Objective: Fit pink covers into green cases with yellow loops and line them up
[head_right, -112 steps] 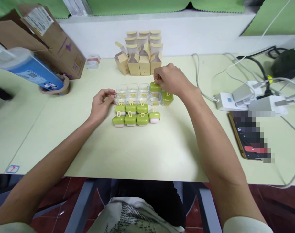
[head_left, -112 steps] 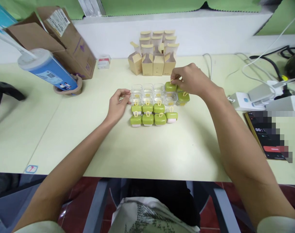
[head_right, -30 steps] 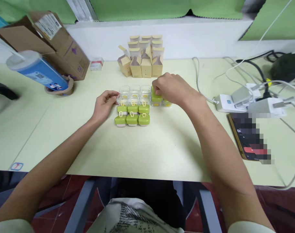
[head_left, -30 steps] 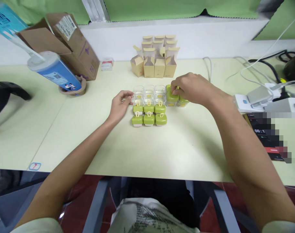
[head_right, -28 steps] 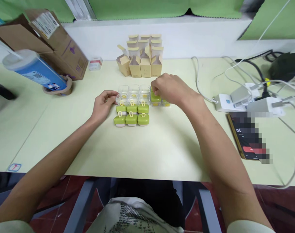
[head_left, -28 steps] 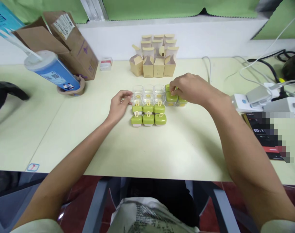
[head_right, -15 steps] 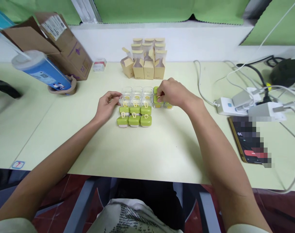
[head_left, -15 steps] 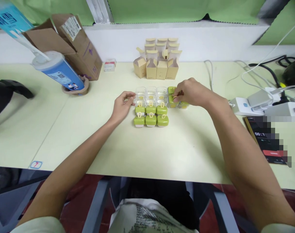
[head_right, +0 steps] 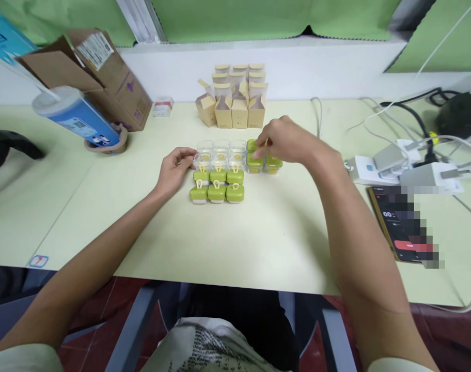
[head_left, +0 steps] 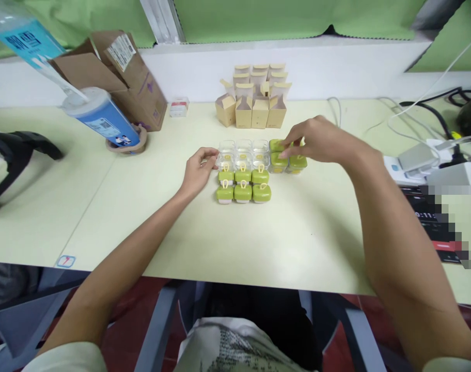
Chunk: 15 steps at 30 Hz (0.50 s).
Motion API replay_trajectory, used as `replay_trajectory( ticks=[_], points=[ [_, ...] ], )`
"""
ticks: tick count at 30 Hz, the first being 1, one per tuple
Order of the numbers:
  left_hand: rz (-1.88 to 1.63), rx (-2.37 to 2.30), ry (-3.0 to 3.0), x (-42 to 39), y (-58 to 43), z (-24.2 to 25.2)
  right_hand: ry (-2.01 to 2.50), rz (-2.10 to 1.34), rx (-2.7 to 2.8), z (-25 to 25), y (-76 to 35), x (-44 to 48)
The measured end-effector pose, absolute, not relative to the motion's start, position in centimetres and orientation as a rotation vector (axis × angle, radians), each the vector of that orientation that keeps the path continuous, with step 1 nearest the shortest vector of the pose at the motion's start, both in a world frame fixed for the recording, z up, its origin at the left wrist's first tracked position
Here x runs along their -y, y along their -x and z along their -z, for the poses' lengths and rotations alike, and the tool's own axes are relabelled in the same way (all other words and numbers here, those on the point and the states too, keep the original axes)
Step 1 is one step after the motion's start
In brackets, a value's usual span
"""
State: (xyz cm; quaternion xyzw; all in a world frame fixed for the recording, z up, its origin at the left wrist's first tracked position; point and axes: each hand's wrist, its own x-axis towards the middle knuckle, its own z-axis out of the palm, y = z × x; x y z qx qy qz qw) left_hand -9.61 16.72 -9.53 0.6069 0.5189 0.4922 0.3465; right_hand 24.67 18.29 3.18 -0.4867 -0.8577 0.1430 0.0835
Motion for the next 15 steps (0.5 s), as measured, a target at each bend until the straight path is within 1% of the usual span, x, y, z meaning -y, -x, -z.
replay_trajectory(
  ticks=[2,5,10,15],
  points=[
    [-1.283,-1.344,-1.567,-16.7,9.6,9.5,1.501,-0.369,2.492,-3.9,-25.9,-18.4],
    [-1.281,-1.346,-1.556,-16.6,9.6,9.4,1.604,-0.331,2.520,-3.2,-27.3,-19.2],
    [-1.282,-1.337,-1.563,-16.5,9.6,9.3,1.642,-0.512,2.603,-0.4,-27.4,-20.9],
    [-1.285,-1.340,-1.568,-16.6,9.5,9.4,1.658,-0.562,2.591,0.1,-26.7,-21.4]
  ],
)
